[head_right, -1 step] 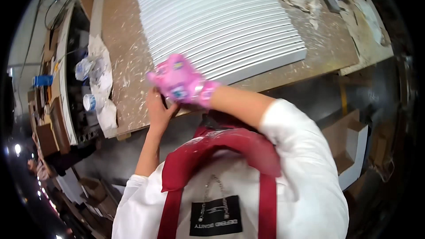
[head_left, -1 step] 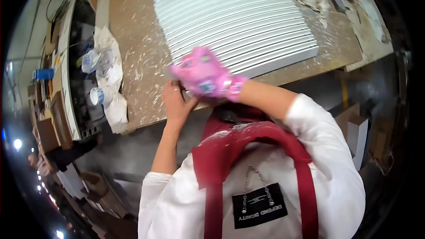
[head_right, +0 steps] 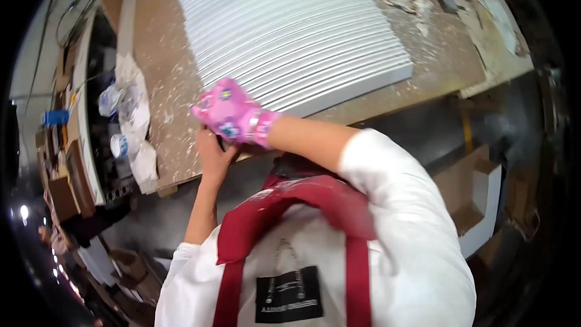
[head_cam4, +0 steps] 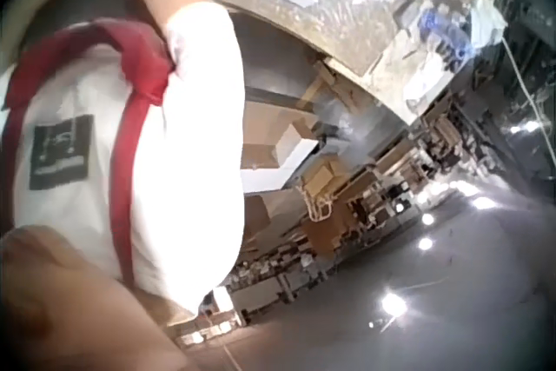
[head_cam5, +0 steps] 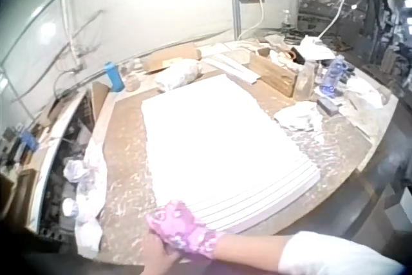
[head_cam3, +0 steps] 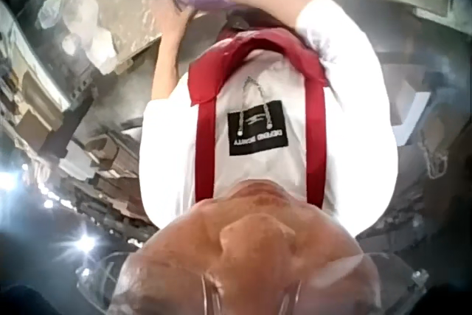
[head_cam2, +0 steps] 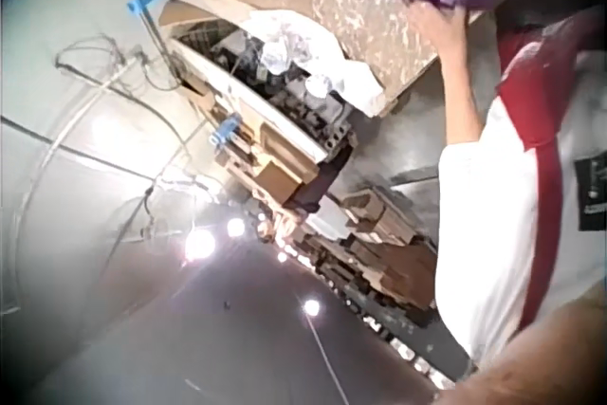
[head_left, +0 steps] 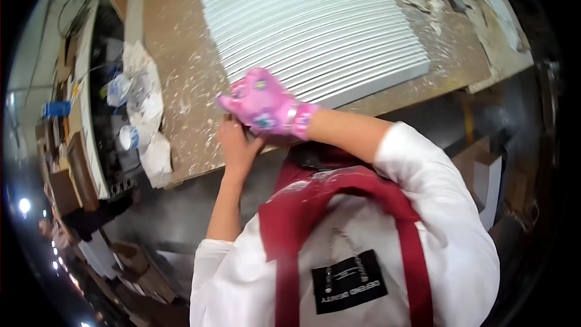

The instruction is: The person wipes down white wooden furniture slats with a cloth dampened from a bottle and uses a sanding block to smooth the surface of the slats.

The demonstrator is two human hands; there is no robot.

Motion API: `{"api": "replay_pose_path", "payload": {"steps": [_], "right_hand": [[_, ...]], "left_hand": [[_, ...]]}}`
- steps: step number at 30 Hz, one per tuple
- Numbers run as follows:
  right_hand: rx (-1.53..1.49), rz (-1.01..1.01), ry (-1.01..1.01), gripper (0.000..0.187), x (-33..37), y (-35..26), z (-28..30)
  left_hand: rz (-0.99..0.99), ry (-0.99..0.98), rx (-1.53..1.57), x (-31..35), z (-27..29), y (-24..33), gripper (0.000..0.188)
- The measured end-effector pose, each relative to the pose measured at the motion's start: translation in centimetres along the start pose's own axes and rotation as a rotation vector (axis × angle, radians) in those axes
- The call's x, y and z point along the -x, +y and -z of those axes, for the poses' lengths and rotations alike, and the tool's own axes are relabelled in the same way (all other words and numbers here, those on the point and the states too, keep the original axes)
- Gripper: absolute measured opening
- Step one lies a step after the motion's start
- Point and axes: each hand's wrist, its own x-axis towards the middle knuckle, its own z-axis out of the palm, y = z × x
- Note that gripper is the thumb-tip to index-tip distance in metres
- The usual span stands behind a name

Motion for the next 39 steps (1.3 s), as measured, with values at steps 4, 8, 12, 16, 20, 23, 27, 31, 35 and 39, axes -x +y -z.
{"api": "replay_pose_path", "payload": {"steps": [4, 8, 12, 16, 20, 23, 27, 31, 35, 39], "right_hand": [[0.142, 0.019, -0.26, 0.021, -4.0, 2.5, -1.3], [0.436, -0.02, -0.223, 0.025, -5.6, 0.2, 2.6], [0.257, 0.197, -0.109, 0.018, -4.4, -3.1, -2.4], [0.468, -0.112, -0.057, 0.019, -3.2, 7.0, 6.6], [0.506, -0.281, -0.019, 0.017, -1.6, 9.7, 12.5], [0.312, -0.007, -0.162, 0.015, -0.7, 1.9, 8.3], [0.334, -0.215, -0.286, 0.02, 2.5, 6.8, 13.0], [0.704, -0.711, -0.073, 0.034, 7.6, 16.3, 23.5], [0.095, -0.646, 0.556, 0.047, 15.8, 19.1, 23.9], [-0.443, -0.848, 0.683, 0.052, 17.1, 16.7, 20.4]], "left_hand": [[0.067, 0.098, -0.034, 2.1, -0.8, -1.8, 0.09], [0.019, 0.121, -0.046, 1.5, -0.9, -0.8, 0.091], [0.015, 0.131, -0.042, 1.5, -0.5, -0.7, 0.092], [-0.03, 0.154, -0.014, 1.2, -1.3, -1.3, 0.091], [-0.097, 0.2, 0.04, 1.4, -1.5, -2.1, 0.088], [0.006, 0.094, 0.09, 1.6, -1.1, -1.5, 0.086], [-0.012, 0.123, 0.017, 1.7, -1.3, -1.6, 0.084], [0.024, 0.091, 0.017, 2.0, -0.5, -1.2, 0.09], [0.042, 0.091, 0.042, 2.2, -0.7, -1.5, 0.09], [0.073, 0.084, 0.057, 2.1, -0.7, -1.4, 0.09]]}}
